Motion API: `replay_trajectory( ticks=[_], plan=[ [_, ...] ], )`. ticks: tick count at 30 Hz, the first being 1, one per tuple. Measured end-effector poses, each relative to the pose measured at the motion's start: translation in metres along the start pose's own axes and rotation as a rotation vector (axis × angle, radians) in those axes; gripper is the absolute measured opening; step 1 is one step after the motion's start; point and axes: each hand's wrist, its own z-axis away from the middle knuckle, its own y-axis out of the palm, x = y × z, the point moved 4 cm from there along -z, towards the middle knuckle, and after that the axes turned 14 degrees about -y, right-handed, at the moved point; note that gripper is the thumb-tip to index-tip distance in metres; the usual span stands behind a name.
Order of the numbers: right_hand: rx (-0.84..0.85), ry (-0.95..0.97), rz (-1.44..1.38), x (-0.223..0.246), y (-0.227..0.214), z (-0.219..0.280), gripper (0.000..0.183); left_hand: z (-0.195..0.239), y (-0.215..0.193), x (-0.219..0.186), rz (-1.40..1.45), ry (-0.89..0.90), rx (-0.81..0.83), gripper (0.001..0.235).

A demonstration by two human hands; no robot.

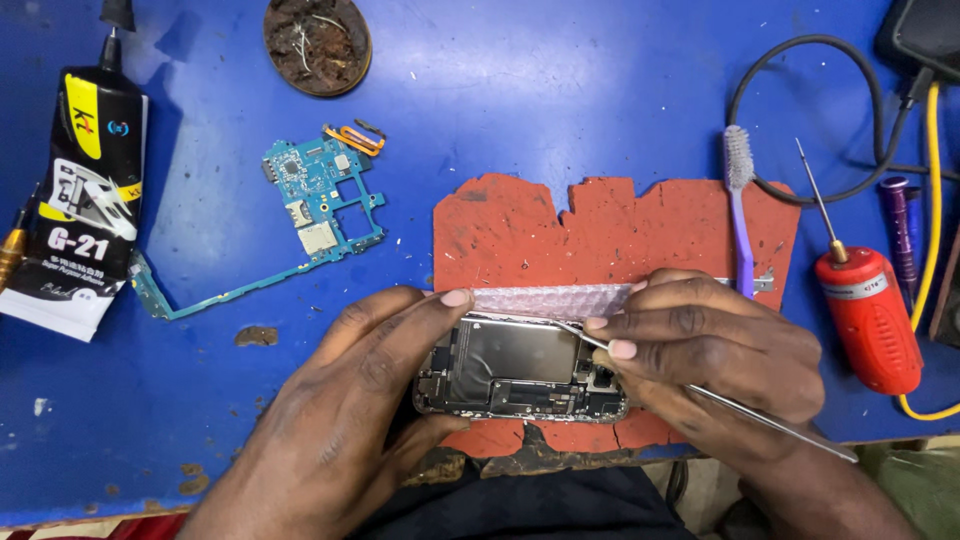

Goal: The person uses tweezers and a hot air gun to remove and reposition small components on a disassembled smartphone. They repeatedly heat and scrape areas around the camera module and battery, then use tweezers to lift and place parts.

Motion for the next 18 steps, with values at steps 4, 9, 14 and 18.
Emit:
replay_trajectory(
  ticks=[4,9,14,18],
  plan=[
    [-0.044,0.065,-0.133,-0.004,-0.006,0.011,0.020,0.002,0.002,-0.002,-0.022,-0.068,-0.011,0.084],
    [-0.341,0.174,-0.108,0.008,-0.029,0.044,0.018,0.013,0.007,-0.009,-0.101,0.120,-0.133,0.083],
    [-0.596,0.218,-0.172,0.018,-0.023,0.084,0.023,0.025,0.038,-0.014,-0.506,0.209,-0.367,0.085],
    [-0.733,0.282,-0.279,0.026,-0.010,0.108,0.022,0.039,0.053,-0.014,-0.448,0.335,-0.252,0.086]
  ],
)
